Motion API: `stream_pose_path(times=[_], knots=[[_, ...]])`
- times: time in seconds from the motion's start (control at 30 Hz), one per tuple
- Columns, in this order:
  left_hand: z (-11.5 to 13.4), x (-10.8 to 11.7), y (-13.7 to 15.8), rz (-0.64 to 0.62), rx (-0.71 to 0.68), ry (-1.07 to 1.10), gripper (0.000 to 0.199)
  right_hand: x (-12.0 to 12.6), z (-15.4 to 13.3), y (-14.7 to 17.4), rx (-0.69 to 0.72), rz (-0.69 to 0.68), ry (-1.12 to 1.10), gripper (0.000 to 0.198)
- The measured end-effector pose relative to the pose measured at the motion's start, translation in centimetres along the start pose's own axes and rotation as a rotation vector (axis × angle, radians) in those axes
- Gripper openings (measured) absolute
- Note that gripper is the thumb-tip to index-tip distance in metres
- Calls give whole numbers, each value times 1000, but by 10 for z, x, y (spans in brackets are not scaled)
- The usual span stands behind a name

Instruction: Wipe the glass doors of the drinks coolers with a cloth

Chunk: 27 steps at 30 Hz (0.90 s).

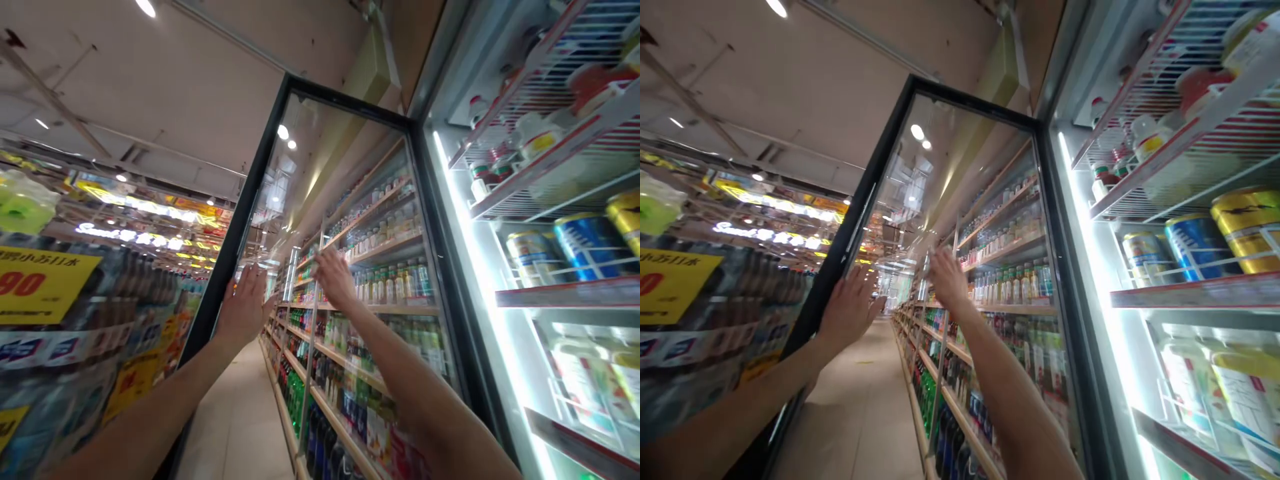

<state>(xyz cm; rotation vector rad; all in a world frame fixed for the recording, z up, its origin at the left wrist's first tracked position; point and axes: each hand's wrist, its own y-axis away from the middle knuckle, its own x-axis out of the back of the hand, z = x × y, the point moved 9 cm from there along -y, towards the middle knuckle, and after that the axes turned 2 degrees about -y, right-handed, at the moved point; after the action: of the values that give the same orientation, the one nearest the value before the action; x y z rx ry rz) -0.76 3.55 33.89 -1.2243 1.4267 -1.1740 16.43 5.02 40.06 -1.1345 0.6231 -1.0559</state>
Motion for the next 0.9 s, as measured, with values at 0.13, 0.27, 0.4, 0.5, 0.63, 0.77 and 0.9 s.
stream_pose_path(times=[0.13, 0.27, 0.4, 0.5, 0.63, 0.77, 0.9], knots=[[0, 1, 3, 31, -19, 5, 56, 21, 38, 3, -303, 94, 41, 45], [0, 0, 5, 27, -14, 27, 56, -6, -29, 17, 184, -94, 9, 45], [3, -1, 7, 6, 8, 48, 57, -2, -11, 25, 188, -107, 7, 45], [6, -1, 8, -21, 65, 119, 57, 21, 52, 23, -190, 101, 20, 45], [12, -1, 8, -79, 166, 252, 71, 4, 24, 31, -15, 37, 49, 44], [16, -9, 6, -202, 232, 294, 72, -13, -13, 45, 217, -256, 101, 46], [14, -23, 6, -353, 277, 192, 80, 22, 46, 38, -206, -49, 152, 48]])
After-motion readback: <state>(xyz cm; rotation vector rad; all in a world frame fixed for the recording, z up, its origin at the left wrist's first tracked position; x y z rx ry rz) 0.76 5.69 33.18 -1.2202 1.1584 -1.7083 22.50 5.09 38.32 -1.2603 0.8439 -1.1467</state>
